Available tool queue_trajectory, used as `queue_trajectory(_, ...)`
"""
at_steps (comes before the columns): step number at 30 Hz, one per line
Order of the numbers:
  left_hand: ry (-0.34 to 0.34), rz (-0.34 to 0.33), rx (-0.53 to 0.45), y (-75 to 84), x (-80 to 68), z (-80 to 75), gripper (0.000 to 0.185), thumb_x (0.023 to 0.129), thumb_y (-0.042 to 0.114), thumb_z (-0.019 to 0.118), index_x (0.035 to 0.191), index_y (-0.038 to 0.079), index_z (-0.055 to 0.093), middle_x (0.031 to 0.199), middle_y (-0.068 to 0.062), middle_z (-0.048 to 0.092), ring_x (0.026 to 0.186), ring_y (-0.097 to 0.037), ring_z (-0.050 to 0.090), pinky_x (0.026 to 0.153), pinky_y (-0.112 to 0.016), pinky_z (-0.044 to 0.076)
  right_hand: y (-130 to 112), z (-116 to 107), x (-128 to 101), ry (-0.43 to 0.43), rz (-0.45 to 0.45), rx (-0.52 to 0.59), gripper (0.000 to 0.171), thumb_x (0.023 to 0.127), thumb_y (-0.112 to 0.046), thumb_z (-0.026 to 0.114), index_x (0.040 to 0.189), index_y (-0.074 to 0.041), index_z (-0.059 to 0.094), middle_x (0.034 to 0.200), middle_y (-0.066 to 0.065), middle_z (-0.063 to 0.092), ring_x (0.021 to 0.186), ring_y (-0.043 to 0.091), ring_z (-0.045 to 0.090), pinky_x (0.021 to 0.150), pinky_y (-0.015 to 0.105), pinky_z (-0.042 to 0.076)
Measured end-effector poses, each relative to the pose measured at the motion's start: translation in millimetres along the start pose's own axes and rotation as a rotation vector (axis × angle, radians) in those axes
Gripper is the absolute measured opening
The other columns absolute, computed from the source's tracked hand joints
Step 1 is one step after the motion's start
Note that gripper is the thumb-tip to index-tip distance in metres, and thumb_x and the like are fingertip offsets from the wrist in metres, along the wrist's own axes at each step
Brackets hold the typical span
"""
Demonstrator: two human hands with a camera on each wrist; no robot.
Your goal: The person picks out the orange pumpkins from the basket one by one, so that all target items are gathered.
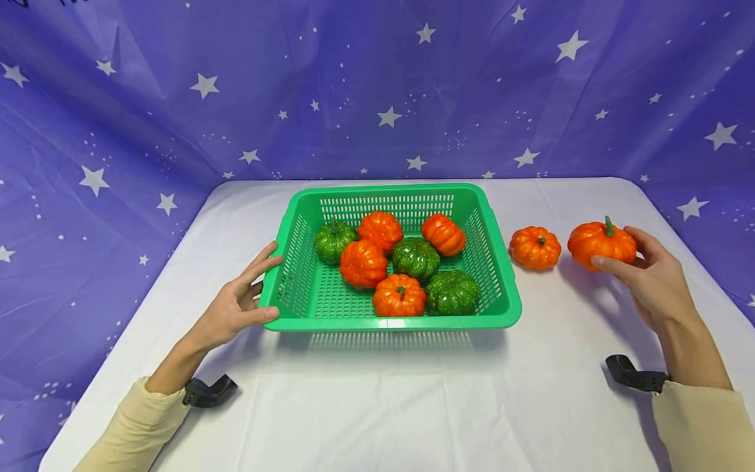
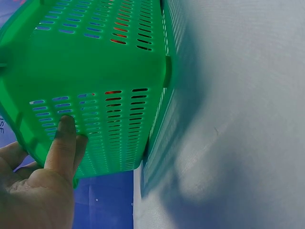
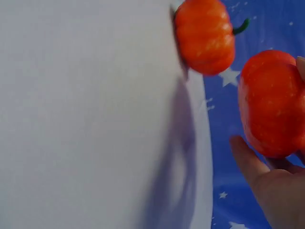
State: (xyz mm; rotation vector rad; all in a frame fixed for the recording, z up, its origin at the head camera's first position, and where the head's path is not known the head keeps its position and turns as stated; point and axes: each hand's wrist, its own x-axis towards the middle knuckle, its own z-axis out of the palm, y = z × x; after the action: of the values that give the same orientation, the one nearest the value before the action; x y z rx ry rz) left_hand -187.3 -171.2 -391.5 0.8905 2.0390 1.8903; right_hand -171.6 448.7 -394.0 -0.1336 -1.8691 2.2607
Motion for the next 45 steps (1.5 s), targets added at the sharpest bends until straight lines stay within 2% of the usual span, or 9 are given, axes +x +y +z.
queue_trajectory(3, -0.001, -0.003, 0.019, 0.6, 0.8, -0.5, 0.078, 0.08, -0.001, 0.067, 0.145, 0.003, 0.022, 0.153, 0.004, -0.002, 0.132, -0.034, 0.019, 0.097, -0.031, 0.037, 3, -5, 5, 0.043, 0.01, -0.154, 0.068, 0.079, 0.011, 0.063, 0.138, -0.012, 0.038, 0.121, -0.004, 0.04, 0.095, 0.003, 0.047, 0.072, 0.008, 0.045)
queue_trajectory(8, 0.0, -0.003, 0.04, 1.3, 1.1, -1.0, 0.078, 0.081, -0.001, 0.067, 0.145, 0.005, 0.023, 0.153, 0.005, -0.002, 0.133, -0.034, 0.017, 0.098, -0.031, 0.035, 8, -9, 11, 0.059, 0.077, -0.448, 0.078, 0.082, -0.007, 0.068, 0.146, -0.015, 0.024, 0.136, -0.001, 0.031, 0.108, 0.006, 0.038, 0.071, 0.002, 0.039)
queue_trajectory(10, 0.0, -0.002, 0.037, 1.6, 1.1, -0.8, 0.077, 0.081, -0.001, 0.066, 0.145, 0.005, 0.023, 0.153, 0.005, -0.002, 0.132, -0.035, 0.019, 0.097, -0.031, 0.036, 9, -10, 13, 0.044, 0.091, -0.501, 0.081, 0.082, -0.01, 0.068, 0.147, -0.015, 0.02, 0.141, -0.003, 0.026, 0.114, 0.009, 0.033, 0.072, 0.001, 0.038)
queue_trajectory(14, 0.001, 0.0, 0.038, 2.4, 1.1, -0.3, 0.077, 0.081, -0.001, 0.066, 0.145, 0.004, 0.023, 0.153, 0.004, -0.002, 0.132, -0.036, 0.02, 0.097, -0.032, 0.037, 12, -10, 15, 0.02, 0.107, -0.607, 0.081, 0.085, -0.017, 0.066, 0.148, -0.02, 0.016, 0.147, -0.006, 0.019, 0.122, 0.011, 0.027, 0.088, 0.008, 0.034)
queue_trajectory(19, 0.003, -0.001, 0.053, 1.6, 1.1, -1.1, 0.077, 0.081, -0.001, 0.066, 0.145, 0.004, 0.023, 0.153, 0.005, -0.001, 0.133, -0.034, 0.016, 0.099, -0.034, 0.034, 14, -10, 17, 0.022, 0.138, -0.748, 0.084, 0.085, -0.03, 0.065, 0.148, -0.025, 0.009, 0.152, -0.006, 0.007, 0.131, 0.013, 0.019, 0.103, 0.02, 0.021)
queue_trajectory(24, 0.003, -0.015, 0.056, 0.5, -0.3, -1.6, 0.077, 0.081, -0.002, 0.066, 0.145, 0.005, 0.023, 0.153, 0.006, -0.001, 0.134, -0.032, 0.012, 0.101, -0.039, 0.03, 19, -11, 16, 0.009, 0.184, -0.811, 0.088, 0.084, -0.041, 0.063, 0.148, -0.022, 0.005, 0.153, 0.007, 0.001, 0.134, 0.03, 0.012, 0.107, 0.036, 0.016)
queue_trajectory(28, 0.003, -0.018, 0.048, 0.0, -1.2, -1.2, 0.077, 0.081, -0.002, 0.066, 0.145, 0.004, 0.022, 0.153, 0.005, -0.001, 0.133, -0.034, 0.015, 0.1, -0.035, 0.032, 22, -11, 16, 0.014, 0.214, -0.818, 0.092, 0.083, -0.044, 0.063, 0.148, -0.022, 0.002, 0.152, 0.011, -0.002, 0.134, 0.036, 0.008, 0.106, 0.045, 0.013)
queue_trajectory(37, 0.001, -0.005, -0.013, 0.8, -0.7, -0.2, 0.078, 0.08, -0.003, 0.066, 0.144, 0.001, 0.021, 0.153, 0.004, -0.003, 0.13, -0.038, 0.024, 0.095, -0.032, 0.039, 24, -9, 19, 0.005, 0.21, -0.764, 0.095, 0.082, -0.044, 0.065, 0.148, -0.019, 0.001, 0.152, 0.011, -0.005, 0.136, 0.033, 0.002, 0.106, 0.045, 0.009)
queue_trajectory(45, 0.004, -0.015, 0.047, 0.8, -1.0, -1.5, 0.077, 0.081, 0.0, 0.066, 0.145, 0.005, 0.023, 0.153, 0.006, -0.001, 0.133, -0.035, 0.014, 0.099, -0.034, 0.033, 26, -10, 18, 0.0, 0.219, -0.739, 0.096, 0.082, -0.041, 0.065, 0.148, -0.023, -0.003, 0.151, 0.013, -0.008, 0.136, 0.033, 0.0, 0.106, 0.043, 0.008)
